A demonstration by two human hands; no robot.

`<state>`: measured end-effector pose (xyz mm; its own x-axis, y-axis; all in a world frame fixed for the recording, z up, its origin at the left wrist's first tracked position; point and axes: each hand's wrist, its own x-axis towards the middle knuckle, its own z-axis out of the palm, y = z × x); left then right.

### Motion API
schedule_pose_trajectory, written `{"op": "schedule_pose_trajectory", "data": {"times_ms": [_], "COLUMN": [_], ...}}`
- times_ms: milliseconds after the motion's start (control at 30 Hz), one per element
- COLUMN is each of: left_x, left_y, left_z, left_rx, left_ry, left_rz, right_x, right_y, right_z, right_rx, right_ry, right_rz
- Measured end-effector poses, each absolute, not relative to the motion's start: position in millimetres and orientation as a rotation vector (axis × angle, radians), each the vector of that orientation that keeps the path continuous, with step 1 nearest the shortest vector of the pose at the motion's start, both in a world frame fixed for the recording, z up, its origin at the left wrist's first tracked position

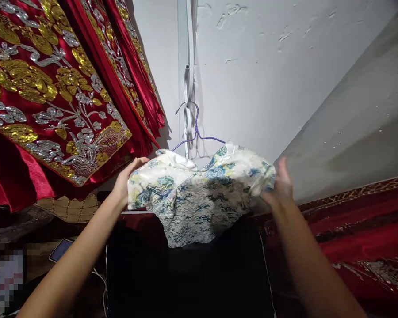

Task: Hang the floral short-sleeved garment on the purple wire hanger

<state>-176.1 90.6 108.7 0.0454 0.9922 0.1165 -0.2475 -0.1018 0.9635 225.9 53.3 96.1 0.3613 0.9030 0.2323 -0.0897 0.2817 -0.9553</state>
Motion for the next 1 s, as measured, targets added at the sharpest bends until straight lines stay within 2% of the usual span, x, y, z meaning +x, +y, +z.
{"op": "schedule_pose_trajectory", "data": {"times_ms": [100, 167, 300, 433, 533, 567, 633, 733, 833, 1000], "left_x": [-182, -177, -154, -128, -110, -105, -99, -104, -124, -165], "left_y": [83, 74, 47, 22, 14, 14, 13, 7, -9, -42], "left_z": [131, 149, 177, 181, 177, 176, 175, 172, 170, 187], "left_rx": [1.458, 1.827, 2.224, 2.145, 1.764, 1.564, 1.153, 0.768, 0.789, 1.486], "left_ry": [1.100, 1.225, 1.188, 0.990, 0.878, 0.821, 0.721, 0.678, 0.715, 0.915], "left_rz": [1.410, 1.560, 1.912, 1.970, 1.687, 1.552, 1.314, 1.077, 0.856, 0.241], "right_x": [233, 234, 225, 201, 171, 160, 142, 130, 139, 154], "right_y": [47, 44, 37, -1, -49, -64, -86, -91, -72, -32], "right_z": [114, 135, 171, 153, 117, 108, 99, 103, 105, 89], "right_rx": [-1.127, -1.099, -0.950, -0.952, -1.217, -1.238, -1.094, -0.779, -0.865, -1.072], "right_ry": [-0.913, -0.837, -0.634, -0.490, -0.768, -0.874, -1.421, -2.105, -2.054, -1.740], "right_rz": [0.974, 0.944, 0.775, 0.446, 0.253, 0.298, 0.496, 0.963, 1.110, 0.796]}}
